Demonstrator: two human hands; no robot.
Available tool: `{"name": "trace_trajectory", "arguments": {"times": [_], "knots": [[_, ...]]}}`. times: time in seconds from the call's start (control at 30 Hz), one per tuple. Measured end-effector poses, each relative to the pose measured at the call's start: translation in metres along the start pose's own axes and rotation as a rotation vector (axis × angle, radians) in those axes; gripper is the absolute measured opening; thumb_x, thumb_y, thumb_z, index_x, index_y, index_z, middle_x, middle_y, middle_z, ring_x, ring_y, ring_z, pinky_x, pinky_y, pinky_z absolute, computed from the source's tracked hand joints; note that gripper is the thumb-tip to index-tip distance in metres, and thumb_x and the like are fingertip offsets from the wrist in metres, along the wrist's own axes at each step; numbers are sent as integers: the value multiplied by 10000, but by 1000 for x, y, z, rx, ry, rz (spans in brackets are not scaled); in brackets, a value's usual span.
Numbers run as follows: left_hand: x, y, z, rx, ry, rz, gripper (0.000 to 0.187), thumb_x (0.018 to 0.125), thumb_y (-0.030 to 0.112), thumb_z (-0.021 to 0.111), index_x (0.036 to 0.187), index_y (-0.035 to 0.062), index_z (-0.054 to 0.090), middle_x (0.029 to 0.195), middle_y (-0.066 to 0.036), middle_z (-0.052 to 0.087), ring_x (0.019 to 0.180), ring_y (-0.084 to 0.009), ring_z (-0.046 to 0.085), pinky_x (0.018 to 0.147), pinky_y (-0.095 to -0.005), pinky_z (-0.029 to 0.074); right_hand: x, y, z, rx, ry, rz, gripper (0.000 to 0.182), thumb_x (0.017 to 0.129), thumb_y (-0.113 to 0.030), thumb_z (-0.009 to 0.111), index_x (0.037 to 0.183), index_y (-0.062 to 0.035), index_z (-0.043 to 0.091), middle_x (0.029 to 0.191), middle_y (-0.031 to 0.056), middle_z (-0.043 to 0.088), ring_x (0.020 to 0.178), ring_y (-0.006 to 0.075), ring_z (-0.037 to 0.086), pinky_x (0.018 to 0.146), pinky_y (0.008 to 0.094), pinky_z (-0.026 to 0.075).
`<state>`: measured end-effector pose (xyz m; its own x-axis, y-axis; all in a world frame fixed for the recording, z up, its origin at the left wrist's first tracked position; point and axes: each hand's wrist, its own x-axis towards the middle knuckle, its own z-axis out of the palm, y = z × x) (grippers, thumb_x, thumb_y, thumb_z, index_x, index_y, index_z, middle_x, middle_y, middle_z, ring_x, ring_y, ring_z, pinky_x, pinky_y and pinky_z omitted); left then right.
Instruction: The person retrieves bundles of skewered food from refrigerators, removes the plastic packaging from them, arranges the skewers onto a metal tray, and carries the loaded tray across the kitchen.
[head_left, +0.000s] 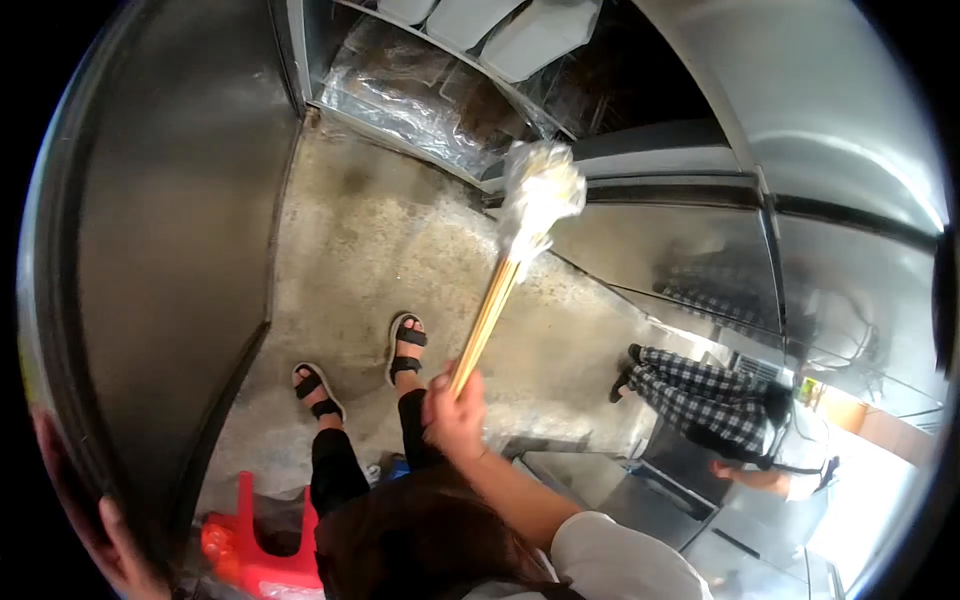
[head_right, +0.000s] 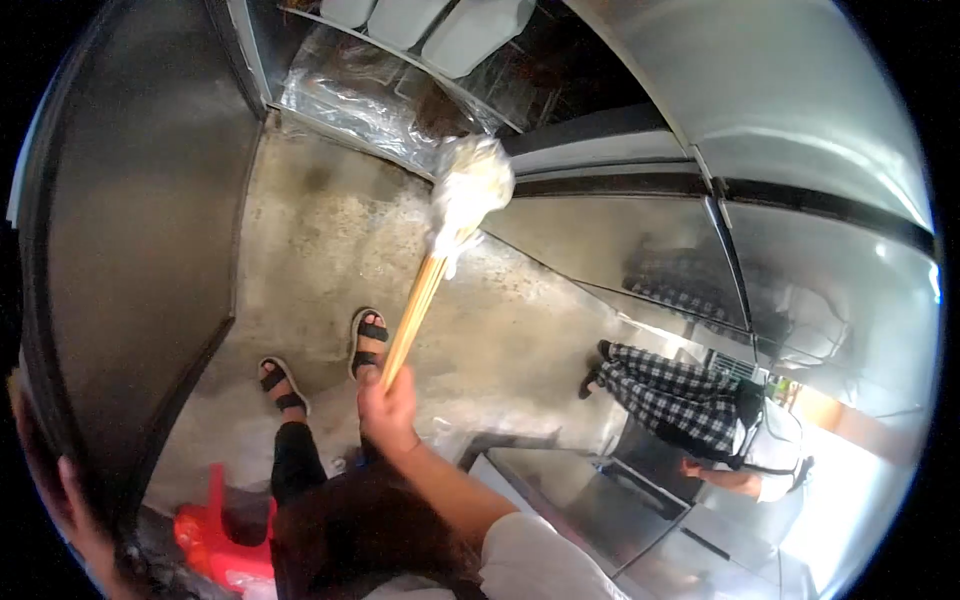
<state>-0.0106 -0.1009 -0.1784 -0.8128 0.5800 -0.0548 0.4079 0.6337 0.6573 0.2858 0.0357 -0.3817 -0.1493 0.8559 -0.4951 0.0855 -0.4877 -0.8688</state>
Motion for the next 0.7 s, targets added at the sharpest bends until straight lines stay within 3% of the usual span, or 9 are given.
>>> {"name": "trace_trajectory", "arguments": {"times": [0.13,0.33,0.37,0.47,0.53,0.57,0.63,0.67,0.7], "knots": [[27,38,0,65,27,-7,933,754,494,660,1362,-53,211,1370,-248,283,1277,-321,281,1066,-427,208,122,-38,-34,-260,24,-144,153,912,-104,483,1031,-49,405,632,-17,442,474,65,405,405,217,344],[65,76,6,160,34,-118,935,717,535,683,1335,-41,281,1347,-236,330,1246,-332,333,1042,-451,256,382,-154,-29,-516,64,-460,190,864,-177,588,892,-40,460,561,7,470,430,88,443,374,242,369],[69,76,5,184,26,-108,934,715,533,686,1331,-42,284,1342,-236,335,1238,-334,343,1037,-453,265,427,-173,-29,-533,95,-387,322,889,-300,535,1021,-9,491,647,91,572,538,199,566,499,336,469],[73,77,3,191,14,-101,947,713,531,690,1339,-37,263,1342,-240,333,1238,-334,343,1035,-456,268,485,-191,-33,-1162,615,-837,446,902,-384,446,1120,-1,518,849,193,640,823,324,620,716,426,490],[71,74,-5,245,-37,-113,969,713,537,685,1359,-21,225,1362,-239,308,1254,-341,324,1035,-465,265,470,-218,-44,-1699,54,-571,465,895,-397,401,1130,-31,563,1045,233,605,1057,367,533,854,464,443],[76,73,-7,245,-142,125,698,822,336,644,1300,-51,314,1322,-229,378,1198,-323,399,1008,-414,316,435,-226,-33,-1791,-57,-477,329,867,-300,455,995,-49,626,993,185,625,1009,341,551,836,422,465],[74,69,-9,247,-142,129,723,817,330,651,1320,-34,282,1342,-221,355,1212,-333,382,1017,-434,305,413,-201,-60,-1787,-259,-969,170,813,-204,550,802,-51,625,858,190,603,843,355,585,704,424,482],[69,65,-11,251,-141,135,750,812,325,658,1340,-18,249,1361,-212,332,1226,-342,365,1025,-454,295,399,-188,-68,-1800,-258,-936,51,774,-111,577,768,-63,596,811,146,584,780,328,581,678,410,482],[67,62,-13,249,-148,138,750,812,325,658,1340,-18,249,1361,-212,332,1226,-342,365,1025,-454,295,392,-182,-81,-1728,-490,-1053,59,730,-78,593,785,-60,591,830,125,579,790,309,574,722,411,468]]}}
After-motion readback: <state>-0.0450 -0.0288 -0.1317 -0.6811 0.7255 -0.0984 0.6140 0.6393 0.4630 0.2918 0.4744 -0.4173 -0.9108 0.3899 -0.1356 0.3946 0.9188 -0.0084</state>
